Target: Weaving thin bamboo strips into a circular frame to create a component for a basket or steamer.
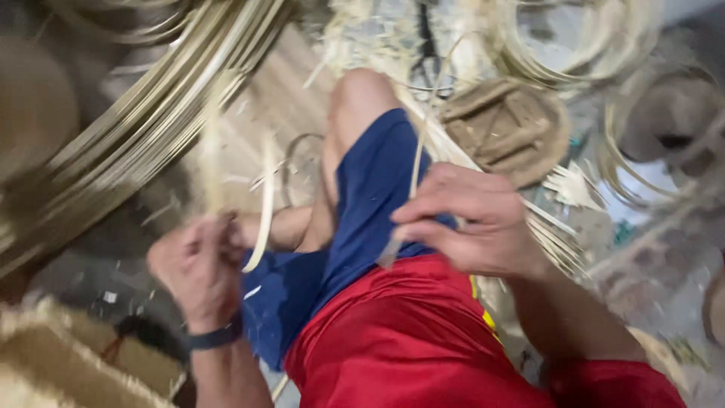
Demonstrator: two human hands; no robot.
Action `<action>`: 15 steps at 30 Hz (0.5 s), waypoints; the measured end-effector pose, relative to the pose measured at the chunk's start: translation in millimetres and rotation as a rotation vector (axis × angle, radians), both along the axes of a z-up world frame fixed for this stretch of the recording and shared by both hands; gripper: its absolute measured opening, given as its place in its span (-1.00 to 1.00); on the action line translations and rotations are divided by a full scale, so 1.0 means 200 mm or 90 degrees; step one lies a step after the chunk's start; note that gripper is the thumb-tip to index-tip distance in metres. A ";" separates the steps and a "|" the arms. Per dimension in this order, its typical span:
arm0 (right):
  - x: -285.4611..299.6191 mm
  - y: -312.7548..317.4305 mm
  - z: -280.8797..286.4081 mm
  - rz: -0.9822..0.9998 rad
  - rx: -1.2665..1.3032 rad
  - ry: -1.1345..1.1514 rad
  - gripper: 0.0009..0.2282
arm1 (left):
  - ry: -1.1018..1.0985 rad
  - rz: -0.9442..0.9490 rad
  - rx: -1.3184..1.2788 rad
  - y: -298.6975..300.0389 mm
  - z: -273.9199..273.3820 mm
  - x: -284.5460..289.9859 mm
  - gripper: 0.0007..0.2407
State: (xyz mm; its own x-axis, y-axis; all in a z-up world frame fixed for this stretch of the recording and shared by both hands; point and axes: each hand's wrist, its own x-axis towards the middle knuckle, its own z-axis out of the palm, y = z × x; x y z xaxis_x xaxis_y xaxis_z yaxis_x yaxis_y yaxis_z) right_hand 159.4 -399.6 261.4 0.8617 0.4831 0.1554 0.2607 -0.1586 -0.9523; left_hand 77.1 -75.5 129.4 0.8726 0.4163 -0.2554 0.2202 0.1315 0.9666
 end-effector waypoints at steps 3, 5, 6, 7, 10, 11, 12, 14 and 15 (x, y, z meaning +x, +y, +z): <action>0.04 0.30 -0.03 0.077 -0.073 -0.155 -0.87 | 0.046 -0.004 0.055 -0.05 -0.01 -0.09 -0.83; 0.03 0.45 -0.11 0.118 -0.087 -0.253 -0.89 | 0.062 -0.005 0.083 -0.07 0.00 -0.13 -0.81; 0.00 0.49 -0.19 0.103 -0.039 -0.120 -0.91 | 0.063 -0.014 0.017 -0.08 0.02 -0.14 -0.79; -0.02 0.52 -0.27 0.085 -0.005 0.011 -0.92 | 0.057 -0.030 -0.056 -0.11 0.02 -0.13 -0.78; -0.05 0.59 -0.32 0.049 -0.099 0.030 -0.92 | 0.010 -0.042 -0.055 -0.12 0.00 -0.17 -0.78; -0.06 0.61 -0.32 0.059 -0.098 0.029 -0.92 | 0.010 -0.031 -0.053 -0.12 0.02 -0.17 -0.78; -0.06 0.62 -0.33 0.043 -0.111 0.044 -0.92 | 0.006 -0.030 -0.054 -0.12 0.04 -0.17 -0.78; -0.06 0.63 -0.34 0.026 -0.126 0.056 -0.93 | -0.002 -0.030 -0.056 -0.13 0.07 -0.16 -0.79; -0.07 0.64 -0.35 0.033 -0.119 0.055 -0.93 | -0.012 -0.041 -0.056 -0.13 0.08 -0.16 -0.79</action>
